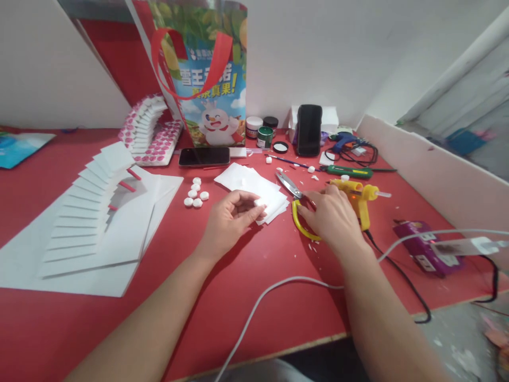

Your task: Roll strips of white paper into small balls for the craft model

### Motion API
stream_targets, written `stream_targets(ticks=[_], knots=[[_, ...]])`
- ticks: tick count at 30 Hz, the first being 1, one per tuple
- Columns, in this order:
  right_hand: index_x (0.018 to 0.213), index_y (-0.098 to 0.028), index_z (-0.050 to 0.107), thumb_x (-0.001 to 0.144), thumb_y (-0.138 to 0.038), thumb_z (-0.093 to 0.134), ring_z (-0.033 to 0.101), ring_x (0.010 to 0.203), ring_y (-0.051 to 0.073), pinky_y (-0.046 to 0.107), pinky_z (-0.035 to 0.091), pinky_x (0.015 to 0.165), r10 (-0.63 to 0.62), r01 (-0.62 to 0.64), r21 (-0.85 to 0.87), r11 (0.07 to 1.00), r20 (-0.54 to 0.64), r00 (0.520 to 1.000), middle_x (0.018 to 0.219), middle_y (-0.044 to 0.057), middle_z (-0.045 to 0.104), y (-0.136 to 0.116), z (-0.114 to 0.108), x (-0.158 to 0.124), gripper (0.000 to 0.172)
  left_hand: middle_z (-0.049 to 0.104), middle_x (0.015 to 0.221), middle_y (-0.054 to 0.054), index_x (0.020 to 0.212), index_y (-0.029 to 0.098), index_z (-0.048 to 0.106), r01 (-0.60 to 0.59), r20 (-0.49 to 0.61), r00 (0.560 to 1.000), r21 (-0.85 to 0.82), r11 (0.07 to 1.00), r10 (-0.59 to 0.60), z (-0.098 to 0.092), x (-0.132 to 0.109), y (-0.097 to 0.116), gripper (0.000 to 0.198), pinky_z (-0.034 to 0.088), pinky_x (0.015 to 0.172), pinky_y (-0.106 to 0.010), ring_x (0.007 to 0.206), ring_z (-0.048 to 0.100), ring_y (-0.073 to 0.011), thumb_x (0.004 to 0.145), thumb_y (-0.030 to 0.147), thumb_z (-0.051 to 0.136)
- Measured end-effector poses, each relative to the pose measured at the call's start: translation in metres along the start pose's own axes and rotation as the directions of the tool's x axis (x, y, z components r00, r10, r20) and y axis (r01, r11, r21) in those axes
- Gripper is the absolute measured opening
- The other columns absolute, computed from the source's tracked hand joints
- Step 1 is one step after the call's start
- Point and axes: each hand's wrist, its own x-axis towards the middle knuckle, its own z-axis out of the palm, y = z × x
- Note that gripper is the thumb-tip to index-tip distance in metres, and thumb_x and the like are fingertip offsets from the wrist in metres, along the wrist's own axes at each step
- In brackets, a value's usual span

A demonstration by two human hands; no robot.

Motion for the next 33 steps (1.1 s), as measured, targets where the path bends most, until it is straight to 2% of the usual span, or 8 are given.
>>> stream_targets(ticks=[2, 4, 6, 8, 11, 15, 22, 33], knots=[[0.107, -0.015, 0.077, 0.088, -0.023, 0.058, 0.064, 0.091, 0.029, 0.039, 0.046, 0.084, -0.048, 0.071, 0.215, 0.974, -0.109, 0.993, 0.099, 0.017, 0.068, -0.003, 0.002, -0.001, 0.028, 0.071, 0.081, -0.002, 0.095, 0.017, 0.067, -0.038, -0.019, 0.999, 0.116, 0.992, 0.04, 0.0, -0.001, -0.003, 0.026, 0.058, 0.07, -0.03, 0.073, 0.069, -0.0157, 0.079, 0.033, 0.081], [0.106, -0.018, 0.077, 0.087, -0.026, 0.061, 0.064, 0.078, 0.021, 0.035, 0.05, 0.076, -0.071, 0.137, 0.54, 0.831, -0.142, 0.987, 0.095, 0.01, 0.071, -0.011, 0.005, -0.003, 0.026, 0.071, 0.085, -0.002, 0.094, 0.018, 0.068, -0.074, -0.027, 0.996, 0.197, 0.978, 0.081, 0.0, -0.002, -0.004, 0.025, 0.056, 0.07, -0.029, 0.075, 0.068, -0.0154, 0.079, 0.034, 0.08], [0.101, -0.018, 0.076, 0.085, -0.039, 0.068, 0.064, 0.068, 0.017, 0.031, 0.051, 0.067, -0.126, 0.09, 0.818, 0.568, -0.022, 0.992, 0.085, 0.006, 0.073, -0.022, 0.006, -0.006, 0.027, 0.072, 0.089, -0.002, 0.094, 0.019, 0.069, -0.111, -0.023, 0.992, 0.257, 0.96, 0.121, 0.0, -0.003, -0.005, 0.024, 0.056, 0.073, -0.03, 0.079, 0.068, -0.016, 0.08, 0.036, 0.079], [0.094, -0.016, 0.074, 0.079, -0.048, 0.075, 0.065, 0.062, 0.016, 0.028, 0.051, 0.058, -0.191, -0.054, 0.935, 0.351, 0.128, 0.973, 0.078, 0.005, 0.073, -0.031, 0.006, -0.009, 0.035, 0.073, 0.09, -0.003, 0.093, 0.019, 0.069, -0.144, -0.003, 0.988, 0.301, 0.943, 0.152, 0.001, -0.003, -0.004, 0.023, 0.055, 0.077, -0.031, 0.081, 0.068, -0.0167, 0.082, 0.037, 0.077], [0.083, -0.015, 0.071, 0.069, -0.05, 0.083, 0.063, 0.057, 0.013, 0.023, 0.047, 0.048, -0.192, -0.178, 0.96, 0.214, 0.22, 0.956, 0.07, 0.004, 0.071, -0.039, 0.005, -0.011, 0.04, 0.073, 0.091, -0.003, 0.094, 0.019, 0.07, -0.156, 0.025, 0.987, 0.316, 0.936, 0.156, 0.002, -0.003, -0.002, 0.022, 0.055, 0.078, -0.031, 0.082, 0.068, -0.0171, 0.083, 0.037, 0.077], [0.087, -0.014, 0.072, 0.067, -0.044, 0.086, 0.061, 0.056, 0.012, 0.019, 0.044, 0.041, -0.165, -0.263, 0.948, 0.181, 0.293, 0.942, 0.066, 0.002, 0.069, -0.036, 0.008, -0.008, 0.039, 0.075, 0.096, -0.006, 0.098, 0.017, 0.073, -0.101, 0.037, 0.995, 0.232, 0.967, 0.095, 0.002, -0.003, -0.001, 0.025, 0.056, 0.079, -0.032, 0.085, 0.071, -0.019, 0.083, 0.036, 0.075], [0.081, -0.015, 0.073, 0.07, -0.033, 0.083, 0.068, 0.061, 0.014, 0.027, 0.056, 0.063, -0.189, -0.227, 0.965, 0.133, 0.249, 0.95, 0.069, 0.004, 0.074, -0.039, 0.017, -0.007, 0.023, 0.076, 0.094, -0.008, 0.098, 0.017, 0.078, -0.071, -0.019, 0.997, 0.213, 0.974, 0.077, 0.003, -0.002, -0.005, 0.023, 0.057, 0.082, -0.034, 0.085, 0.071, -0.0211, 0.083, 0.034, 0.075], [0.077, -0.015, 0.069, 0.073, -0.027, 0.076, 0.067, 0.06, 0.017, 0.027, 0.05, 0.051, -0.172, -0.193, 0.963, 0.187, 0.226, 0.959, 0.067, 0.005, 0.073, -0.042, 0.024, -0.006, 0.014, 0.074, 0.09, -0.007, 0.094, 0.016, 0.079, -0.079, -0.076, 0.992, 0.207, 0.975, 0.096, 0.009, -0.005, -0.008, 0.02, 0.059, 0.075, -0.033, 0.075, 0.07, -0.0184, 0.082, 0.031, 0.075]])
